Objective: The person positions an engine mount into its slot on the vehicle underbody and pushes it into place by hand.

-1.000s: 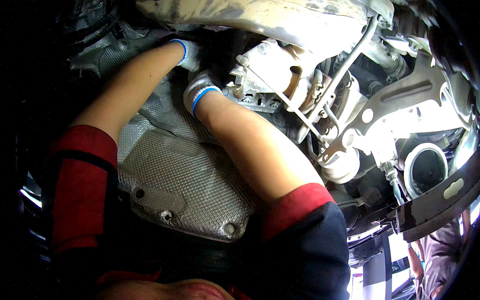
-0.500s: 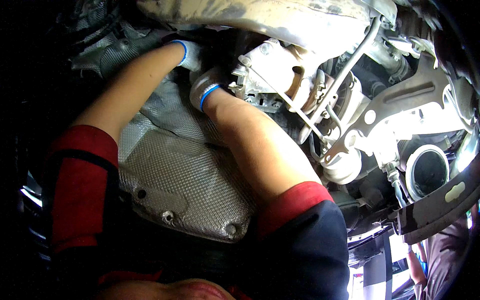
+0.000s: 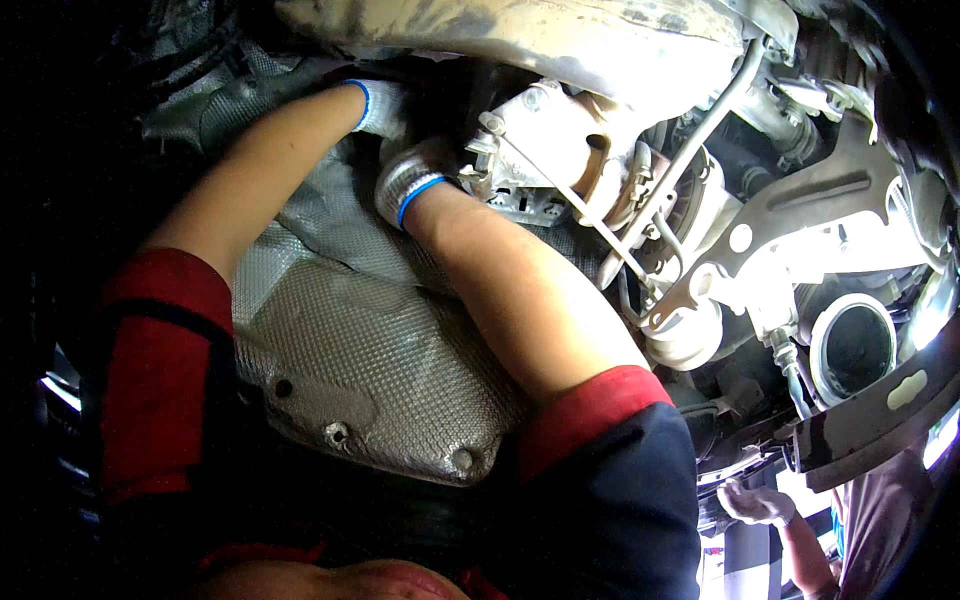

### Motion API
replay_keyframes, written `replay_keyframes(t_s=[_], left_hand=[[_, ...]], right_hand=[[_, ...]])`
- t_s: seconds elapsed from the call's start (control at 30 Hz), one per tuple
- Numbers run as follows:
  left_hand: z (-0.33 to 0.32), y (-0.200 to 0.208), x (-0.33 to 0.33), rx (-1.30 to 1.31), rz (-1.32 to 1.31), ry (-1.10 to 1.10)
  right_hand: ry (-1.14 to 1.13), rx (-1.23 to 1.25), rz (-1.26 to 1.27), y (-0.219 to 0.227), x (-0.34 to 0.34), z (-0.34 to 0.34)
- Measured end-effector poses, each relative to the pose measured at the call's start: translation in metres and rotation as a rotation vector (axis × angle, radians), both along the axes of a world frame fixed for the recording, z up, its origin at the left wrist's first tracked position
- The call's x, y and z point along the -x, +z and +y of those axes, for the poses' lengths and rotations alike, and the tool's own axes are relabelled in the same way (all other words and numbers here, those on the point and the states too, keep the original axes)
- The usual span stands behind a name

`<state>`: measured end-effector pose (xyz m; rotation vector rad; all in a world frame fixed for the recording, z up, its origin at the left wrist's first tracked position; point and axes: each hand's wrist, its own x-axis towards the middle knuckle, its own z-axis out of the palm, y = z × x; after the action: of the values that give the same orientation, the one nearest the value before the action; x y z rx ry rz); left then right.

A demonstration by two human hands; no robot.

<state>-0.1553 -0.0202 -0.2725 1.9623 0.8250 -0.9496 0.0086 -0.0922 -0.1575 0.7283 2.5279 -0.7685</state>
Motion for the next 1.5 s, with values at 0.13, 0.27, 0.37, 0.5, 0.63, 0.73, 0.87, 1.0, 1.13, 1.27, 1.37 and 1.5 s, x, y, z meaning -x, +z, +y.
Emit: replay_keyframes(t_s=[0.13, 0.27, 0.37, 0.5, 0.63, 0.73, 0.87, 1.0, 1.13, 1.27, 1.37, 1.5], left_hand=[[0.003, 0.038, -0.023, -0.080, 0.063, -0.062], [0.011, 0.046, -0.018, 0.022, 0.053, 0.172], [0.021, 0.044, -0.042, -0.027, -0.053, 0.399], [-0.003, 0.009, -0.033, -0.025, -0.031, 0.356], [-0.010, 0.021, -0.033, -0.270, -0.119, 0.273], [-0.011, 0.041, -0.024, -0.063, -0.030, 0.633], [0.015, 0.038, -0.069, 0.002, -0.192, 0.628], [-0.007, 0.032, -0.035, -0.128, -0.244, 0.437], [0.002, 0.010, 0.002, -0.382, -0.500, 0.193], [-0.003, 0.025, -0.047, 0.073, -0.517, 0.780], [0.009, 0.039, -0.085, 0.148, -0.602, 0.818], [0.004, 0.044, -0.083, 0.180, -0.593, 0.836]], right_hand=[[0.003, 0.383, 0.036, 0.031, 0.004, 0.023], [-0.001, 0.174, -0.225, 0.066, 0.029, 0.032], [-0.082, 0.041, -0.372, -0.005, 0.020, 0.013], [-0.149, 0.106, -0.382, -0.039, 0.034, 0.012], [-0.111, 0.069, -0.451, -0.064, 0.029, 0.016], [-0.178, 0.145, -0.406, -0.060, 0.036, 0.013], [-0.741, 0.098, -0.409, -0.146, 0.001, 0.016], [-0.437, 0.120, -0.444, -0.097, 0.019, 0.002], [-0.266, 0.109, -0.468, -0.045, 0.039, 0.021], [-0.294, 0.032, -0.477, -0.076, 0.033, 0.008], [-0.411, -0.088, -0.694, -0.122, 0.031, 0.014], [-0.716, 0.191, -0.433, -0.140, 0.027, -0.014]])
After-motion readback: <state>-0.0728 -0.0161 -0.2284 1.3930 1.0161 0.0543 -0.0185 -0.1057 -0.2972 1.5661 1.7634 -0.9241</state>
